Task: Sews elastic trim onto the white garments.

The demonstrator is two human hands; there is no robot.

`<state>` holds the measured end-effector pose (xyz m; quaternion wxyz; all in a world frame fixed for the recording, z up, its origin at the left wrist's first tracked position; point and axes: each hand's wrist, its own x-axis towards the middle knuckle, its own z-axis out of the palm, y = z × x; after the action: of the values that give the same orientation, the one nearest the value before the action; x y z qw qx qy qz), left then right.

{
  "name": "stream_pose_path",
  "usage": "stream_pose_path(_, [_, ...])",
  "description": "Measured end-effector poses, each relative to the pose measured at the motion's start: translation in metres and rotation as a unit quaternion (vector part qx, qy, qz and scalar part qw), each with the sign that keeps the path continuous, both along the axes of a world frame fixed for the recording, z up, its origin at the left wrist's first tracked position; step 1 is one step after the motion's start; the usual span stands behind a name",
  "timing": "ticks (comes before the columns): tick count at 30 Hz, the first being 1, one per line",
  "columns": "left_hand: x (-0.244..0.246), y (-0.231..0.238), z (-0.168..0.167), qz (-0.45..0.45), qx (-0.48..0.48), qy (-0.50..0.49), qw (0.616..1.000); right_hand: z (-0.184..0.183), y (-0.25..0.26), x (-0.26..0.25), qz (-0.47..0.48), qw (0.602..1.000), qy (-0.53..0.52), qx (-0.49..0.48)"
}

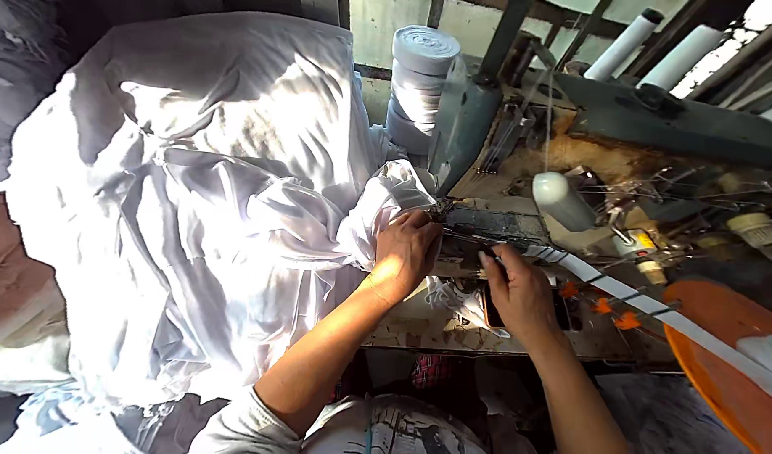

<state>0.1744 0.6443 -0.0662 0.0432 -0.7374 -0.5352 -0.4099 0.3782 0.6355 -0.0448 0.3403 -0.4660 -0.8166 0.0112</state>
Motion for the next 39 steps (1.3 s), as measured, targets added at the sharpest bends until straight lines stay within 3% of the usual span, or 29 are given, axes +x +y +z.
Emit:
stream_pose_path(3, [0.003, -0.002, -0.003, 0.006, 0.013, 0.006, 1.0, 0.011, 0.009, -0.016, 0.0, 0.996, -0.085, 0.024])
stream_pose_path(9, [0.003, -0.003, -0.002, -0.014, -0.018, 0.009, 1.0, 0.031, 0.009, -0.041, -0.05, 0.964, -0.259, -0.032])
stream_pose_path(16, [0.0, -0.004, 0.002, -0.025, -0.03, -0.021, 0.999, 0.044, 0.011, -0.055, -0.06, 0.934, -0.348, -0.058])
stream_pose_path(28, [0.01, 0.0, 0.017, 0.032, -0.09, -0.039, 0.995, 0.051, 0.007, -0.051, -0.075, 0.941, -0.314, -0.104])
stream_pose_path(31, [0.011, 0.001, 0.015, 0.042, -0.07, -0.037, 0.996, 0.051, 0.007, -0.053, -0.064, 0.938, -0.326, -0.101])
stream_pose_path(35, [0.013, -0.001, 0.028, 0.058, -0.141, -0.03, 0.988, 0.053, 0.006, -0.055, -0.058, 0.937, -0.331, -0.098])
stream_pose_path(39, [0.013, 0.001, 0.027, 0.06, -0.137, -0.022, 0.989, 0.055, 0.005, -0.059, -0.068, 0.926, -0.347, -0.131])
